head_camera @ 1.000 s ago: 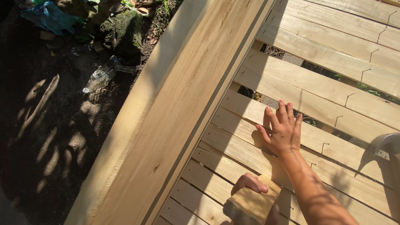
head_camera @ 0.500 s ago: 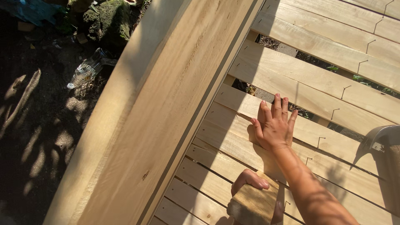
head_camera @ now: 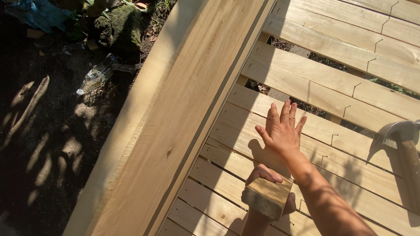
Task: The person hammers nails into wooden slats of a large wooden frame structure outdoors, using a small wood block to hold or align pieces while driving nails with a hammer. They press slats flat with one hand and hammer with the other, working along the slat rows.
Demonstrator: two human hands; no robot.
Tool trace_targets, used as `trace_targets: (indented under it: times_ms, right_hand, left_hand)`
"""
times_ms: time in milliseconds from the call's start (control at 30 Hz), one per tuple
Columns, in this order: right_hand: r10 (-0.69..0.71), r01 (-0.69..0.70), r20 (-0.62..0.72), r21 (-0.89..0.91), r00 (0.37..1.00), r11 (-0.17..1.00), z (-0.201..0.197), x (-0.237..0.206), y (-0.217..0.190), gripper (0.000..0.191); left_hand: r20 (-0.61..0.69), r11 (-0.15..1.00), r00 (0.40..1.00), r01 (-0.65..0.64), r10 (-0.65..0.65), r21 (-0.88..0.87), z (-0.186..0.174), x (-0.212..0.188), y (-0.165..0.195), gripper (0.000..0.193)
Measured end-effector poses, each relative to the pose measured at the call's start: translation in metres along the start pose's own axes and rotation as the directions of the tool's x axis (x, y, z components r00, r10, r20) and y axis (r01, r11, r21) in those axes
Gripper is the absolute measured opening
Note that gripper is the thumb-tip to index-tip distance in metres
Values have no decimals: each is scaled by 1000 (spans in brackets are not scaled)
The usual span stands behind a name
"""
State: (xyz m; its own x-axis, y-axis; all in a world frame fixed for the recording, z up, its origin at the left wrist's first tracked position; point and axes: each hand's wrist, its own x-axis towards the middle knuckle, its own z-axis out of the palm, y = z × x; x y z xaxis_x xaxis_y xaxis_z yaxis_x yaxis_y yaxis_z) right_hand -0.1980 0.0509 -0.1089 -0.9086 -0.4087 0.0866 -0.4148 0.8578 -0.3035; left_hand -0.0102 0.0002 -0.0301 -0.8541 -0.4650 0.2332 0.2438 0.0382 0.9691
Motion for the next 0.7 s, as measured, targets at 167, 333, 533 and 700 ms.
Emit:
trace_targets:
  times_ms: [167,333,533,700]
  right_hand:
    - [18,-18,-6,-63,1000,998,10,-15,-14,96]
    - [19,-20,-20,-91,1000,996,4,-14,-14,87]
    - [-9,8,-39,-29,999,1000,-13,0,-21,83]
    - [-140,136,-1,249,990,959,-69,-52,41,56]
  left_hand:
    - [70,941,966,259,-249,-218,4,1,3,46]
    - [89,976,977,199,-192,-89,9,8,5,47]
    - [99,1000,995,-17,19,-25,14,0,0,55]
    - [110,999,993,31,-32,9,13,-12,-10,52]
